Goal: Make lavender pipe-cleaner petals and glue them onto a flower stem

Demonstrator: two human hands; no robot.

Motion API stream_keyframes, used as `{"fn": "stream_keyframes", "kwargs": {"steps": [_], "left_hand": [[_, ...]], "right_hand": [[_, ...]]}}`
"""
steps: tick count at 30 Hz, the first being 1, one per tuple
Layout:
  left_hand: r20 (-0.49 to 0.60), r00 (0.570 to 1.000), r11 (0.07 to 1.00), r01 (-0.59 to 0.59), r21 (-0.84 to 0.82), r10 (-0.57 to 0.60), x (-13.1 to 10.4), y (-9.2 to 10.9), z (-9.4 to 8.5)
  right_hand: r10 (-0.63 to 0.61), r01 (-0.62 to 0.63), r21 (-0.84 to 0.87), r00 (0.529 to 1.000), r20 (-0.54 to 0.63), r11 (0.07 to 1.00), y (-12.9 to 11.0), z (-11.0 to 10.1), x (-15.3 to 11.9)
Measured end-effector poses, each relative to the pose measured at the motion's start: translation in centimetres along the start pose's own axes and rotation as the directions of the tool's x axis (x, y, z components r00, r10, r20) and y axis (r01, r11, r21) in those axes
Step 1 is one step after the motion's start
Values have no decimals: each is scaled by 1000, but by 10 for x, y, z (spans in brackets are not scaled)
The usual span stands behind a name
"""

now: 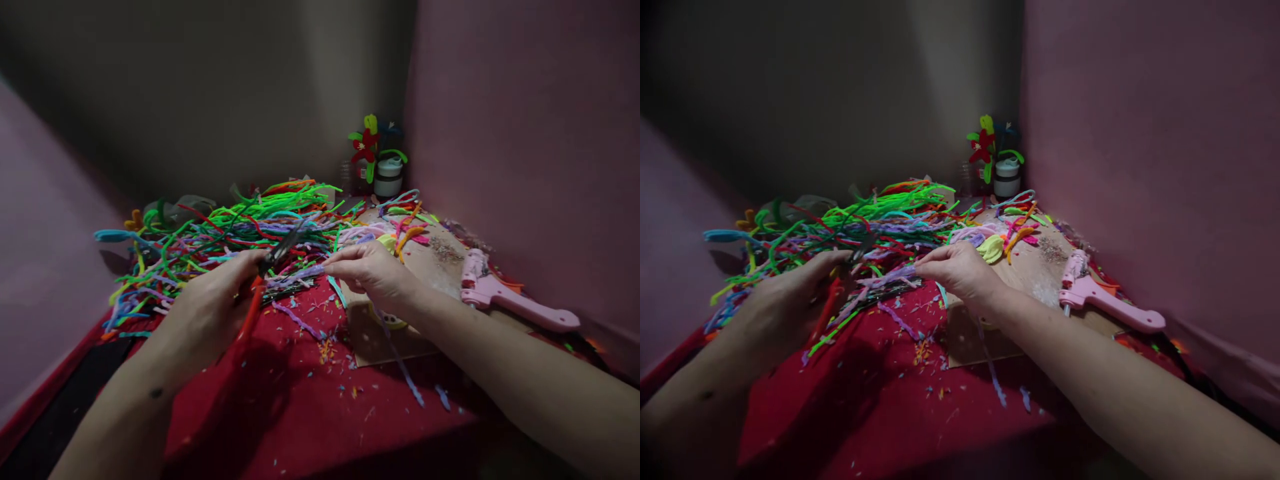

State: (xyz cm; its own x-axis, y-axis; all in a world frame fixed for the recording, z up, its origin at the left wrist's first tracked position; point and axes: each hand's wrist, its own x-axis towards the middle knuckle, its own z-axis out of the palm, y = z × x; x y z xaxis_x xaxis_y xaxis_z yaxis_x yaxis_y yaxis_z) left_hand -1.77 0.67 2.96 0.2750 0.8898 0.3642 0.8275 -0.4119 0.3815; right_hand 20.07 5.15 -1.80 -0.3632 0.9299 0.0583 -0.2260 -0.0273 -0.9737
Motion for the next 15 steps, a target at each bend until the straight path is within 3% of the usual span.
{"fn": "stream_keyframes", "kwargs": {"steps": [4,11,15], "left_hand": [[119,984,988,-138,72,129,0,-16,-4],[248,965,996,-85,-1,82,-1,-24,-3],[243,968,997,-53,-57,65,-3,-26,1]], "right_hand": [[-57,56,-70,998,-12,996,-4,-3,2],[-126,126,-156,992,11,980,-7,-3,0],[-157,155,-161,988,-3,975,-6,-4,0]]}}
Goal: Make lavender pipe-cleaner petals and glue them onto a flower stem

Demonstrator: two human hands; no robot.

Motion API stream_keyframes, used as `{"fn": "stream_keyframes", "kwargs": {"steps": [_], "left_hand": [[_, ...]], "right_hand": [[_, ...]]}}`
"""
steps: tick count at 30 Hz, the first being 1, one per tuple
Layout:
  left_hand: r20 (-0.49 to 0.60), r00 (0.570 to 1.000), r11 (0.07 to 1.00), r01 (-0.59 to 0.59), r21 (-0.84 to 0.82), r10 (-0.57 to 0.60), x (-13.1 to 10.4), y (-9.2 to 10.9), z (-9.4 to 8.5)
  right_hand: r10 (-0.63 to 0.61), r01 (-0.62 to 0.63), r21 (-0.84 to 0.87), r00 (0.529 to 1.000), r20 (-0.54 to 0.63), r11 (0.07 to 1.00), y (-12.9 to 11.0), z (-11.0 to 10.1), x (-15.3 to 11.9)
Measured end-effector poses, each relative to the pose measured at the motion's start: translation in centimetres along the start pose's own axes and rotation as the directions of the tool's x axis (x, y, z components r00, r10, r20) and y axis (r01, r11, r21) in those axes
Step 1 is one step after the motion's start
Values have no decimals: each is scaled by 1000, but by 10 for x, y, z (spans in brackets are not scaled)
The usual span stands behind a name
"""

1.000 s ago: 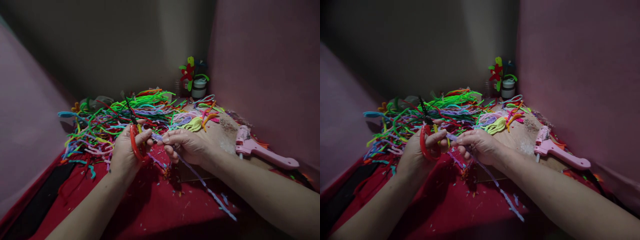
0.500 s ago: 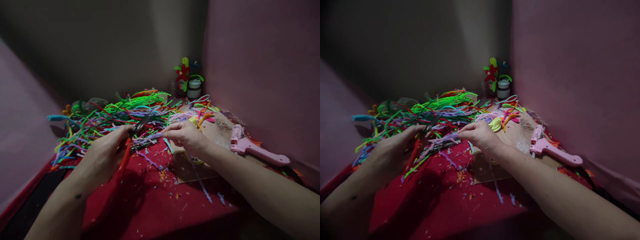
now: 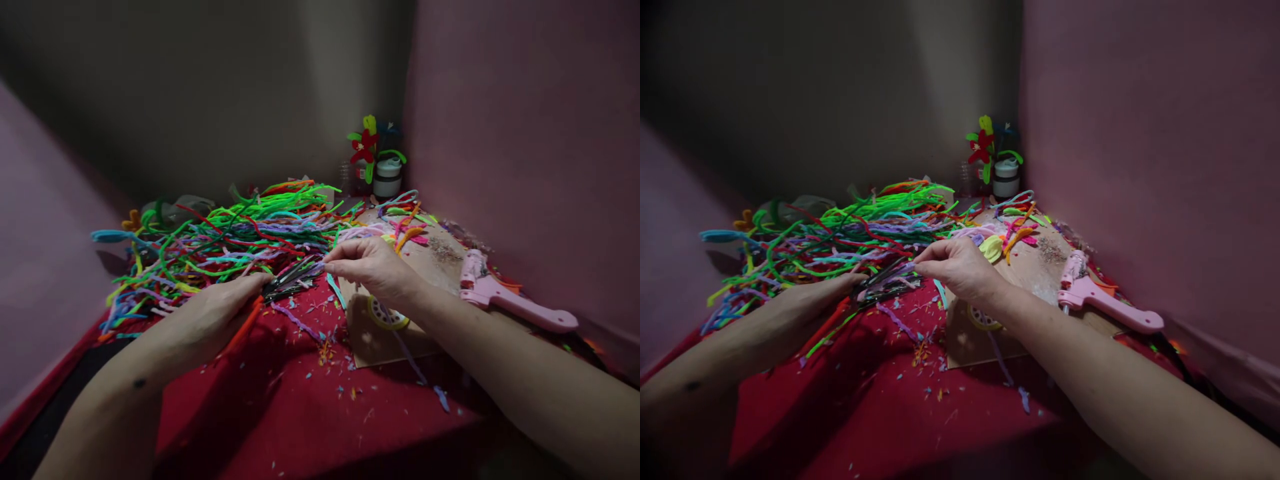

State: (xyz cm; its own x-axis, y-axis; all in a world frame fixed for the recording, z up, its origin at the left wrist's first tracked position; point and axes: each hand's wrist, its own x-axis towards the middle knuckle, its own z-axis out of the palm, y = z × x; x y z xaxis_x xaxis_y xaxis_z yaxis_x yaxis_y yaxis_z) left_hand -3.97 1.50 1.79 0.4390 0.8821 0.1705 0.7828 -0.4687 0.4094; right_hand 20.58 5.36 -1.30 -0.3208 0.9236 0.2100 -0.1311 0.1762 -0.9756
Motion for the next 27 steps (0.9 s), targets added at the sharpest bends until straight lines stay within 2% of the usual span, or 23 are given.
{"fn": "stream_keyframes", "kwargs": {"steps": [6,12,17,22,27], "left_hand": [[-57,998,997,-19,-77,14,1,-2,5],[21,998,996,-68,61,67,1,3,5],[34,994,984,-111,139,107,2,11,5],[116,991,965,-100,243,74,4,18,4],[107,986,958,-153,243,130,5,16,5]], "right_hand": [[57,-57,49,998,2,997,0,0,0],[109,-109,68,994,10,992,-1,0,1],[128,-132,136,991,39,982,1,-2,2],[118,-134,223,989,86,965,8,-3,4],[127,-150,265,987,100,953,10,-3,6]]}}
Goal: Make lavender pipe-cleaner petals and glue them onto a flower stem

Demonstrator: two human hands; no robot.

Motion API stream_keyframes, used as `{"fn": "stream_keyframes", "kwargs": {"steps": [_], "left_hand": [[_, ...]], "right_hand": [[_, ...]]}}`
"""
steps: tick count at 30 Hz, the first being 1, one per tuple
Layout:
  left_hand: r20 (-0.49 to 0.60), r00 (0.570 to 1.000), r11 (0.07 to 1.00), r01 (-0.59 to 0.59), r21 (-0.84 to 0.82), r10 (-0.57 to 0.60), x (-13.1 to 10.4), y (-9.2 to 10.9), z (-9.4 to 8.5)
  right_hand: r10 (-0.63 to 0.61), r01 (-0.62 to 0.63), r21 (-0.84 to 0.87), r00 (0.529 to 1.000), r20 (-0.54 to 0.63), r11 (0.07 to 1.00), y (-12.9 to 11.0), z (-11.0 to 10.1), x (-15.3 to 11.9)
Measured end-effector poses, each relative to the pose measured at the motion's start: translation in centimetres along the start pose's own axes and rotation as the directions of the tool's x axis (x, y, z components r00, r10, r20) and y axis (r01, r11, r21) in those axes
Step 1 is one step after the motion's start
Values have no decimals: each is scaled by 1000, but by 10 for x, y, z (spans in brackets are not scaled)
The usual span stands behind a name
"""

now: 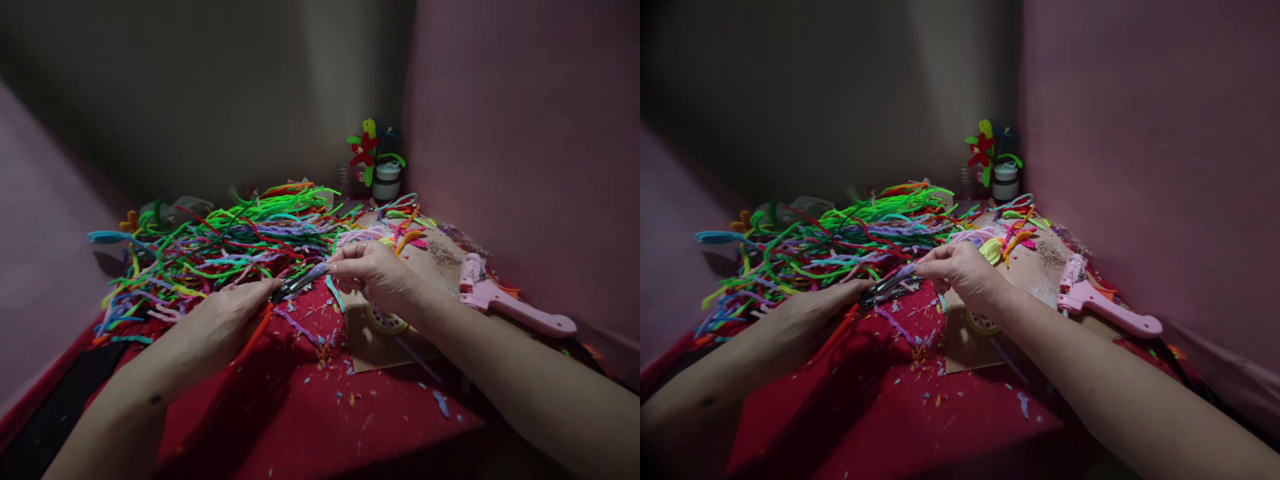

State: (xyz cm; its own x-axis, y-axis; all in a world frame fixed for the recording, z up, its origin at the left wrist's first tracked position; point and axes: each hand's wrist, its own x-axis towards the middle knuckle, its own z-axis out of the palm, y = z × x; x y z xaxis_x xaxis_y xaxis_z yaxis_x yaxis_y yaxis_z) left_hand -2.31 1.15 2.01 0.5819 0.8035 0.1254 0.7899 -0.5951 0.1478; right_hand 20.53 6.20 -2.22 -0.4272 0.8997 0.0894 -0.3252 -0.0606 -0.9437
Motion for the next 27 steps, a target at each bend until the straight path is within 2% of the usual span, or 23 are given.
{"fn": "stream_keyframes", "kwargs": {"steps": [5,9,17,22,27], "left_hand": [[-19,1000,1000,-11,-13,10,-1,-6,5],[-74,997,998,-39,-43,36,-1,-8,8],[-114,992,999,-54,-5,53,-1,-6,5],[-108,994,998,-40,-51,35,-2,-4,3],[-85,995,999,-50,-13,49,-1,-7,8]], "right_hand": [[17,-17,50,1000,3,999,-1,1,-1],[35,-34,64,999,-18,997,-4,3,-3],[32,-30,90,999,-21,995,-6,5,-3],[30,-28,115,999,-18,993,-6,4,-2],[54,-50,116,998,-29,992,-5,4,-1]]}}
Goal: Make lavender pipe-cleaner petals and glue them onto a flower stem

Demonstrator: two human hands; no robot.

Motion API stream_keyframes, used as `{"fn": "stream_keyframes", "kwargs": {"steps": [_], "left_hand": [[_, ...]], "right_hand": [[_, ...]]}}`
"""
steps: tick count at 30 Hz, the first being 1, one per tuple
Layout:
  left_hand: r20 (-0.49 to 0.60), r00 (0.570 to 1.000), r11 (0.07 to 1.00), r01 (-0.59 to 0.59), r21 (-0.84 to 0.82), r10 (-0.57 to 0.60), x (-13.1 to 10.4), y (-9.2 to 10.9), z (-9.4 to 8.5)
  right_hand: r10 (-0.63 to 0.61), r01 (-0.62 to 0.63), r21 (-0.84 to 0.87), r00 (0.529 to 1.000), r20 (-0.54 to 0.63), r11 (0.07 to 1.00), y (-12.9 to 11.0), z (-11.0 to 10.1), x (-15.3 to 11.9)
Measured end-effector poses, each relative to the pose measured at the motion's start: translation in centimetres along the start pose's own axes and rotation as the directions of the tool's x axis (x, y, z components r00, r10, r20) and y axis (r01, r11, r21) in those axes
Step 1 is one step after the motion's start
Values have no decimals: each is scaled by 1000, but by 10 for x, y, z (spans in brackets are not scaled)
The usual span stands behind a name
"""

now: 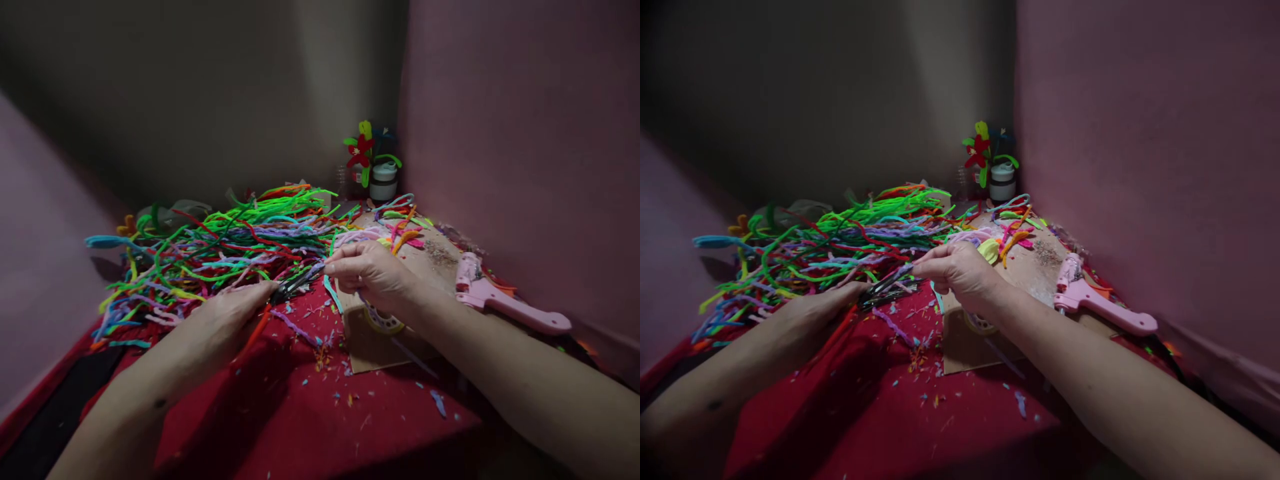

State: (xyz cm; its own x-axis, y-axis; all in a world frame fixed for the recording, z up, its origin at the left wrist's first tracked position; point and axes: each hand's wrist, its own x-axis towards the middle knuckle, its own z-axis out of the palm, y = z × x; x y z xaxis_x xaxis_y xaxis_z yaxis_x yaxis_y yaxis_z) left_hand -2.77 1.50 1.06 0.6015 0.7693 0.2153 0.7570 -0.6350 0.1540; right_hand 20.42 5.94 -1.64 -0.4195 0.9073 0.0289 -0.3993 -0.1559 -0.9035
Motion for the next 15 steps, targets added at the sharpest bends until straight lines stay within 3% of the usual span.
{"fn": "stream_keyframes", "kwargs": {"steps": [8,15], "left_hand": [[27,1000,993,-8,115,5,1,3,-2],[12,1000,998,25,54,-26,-3,4,-5]], "right_hand": [[38,-38,-2,999,37,999,1,-2,2],[50,-51,5,997,57,999,-1,-1,-1]]}}
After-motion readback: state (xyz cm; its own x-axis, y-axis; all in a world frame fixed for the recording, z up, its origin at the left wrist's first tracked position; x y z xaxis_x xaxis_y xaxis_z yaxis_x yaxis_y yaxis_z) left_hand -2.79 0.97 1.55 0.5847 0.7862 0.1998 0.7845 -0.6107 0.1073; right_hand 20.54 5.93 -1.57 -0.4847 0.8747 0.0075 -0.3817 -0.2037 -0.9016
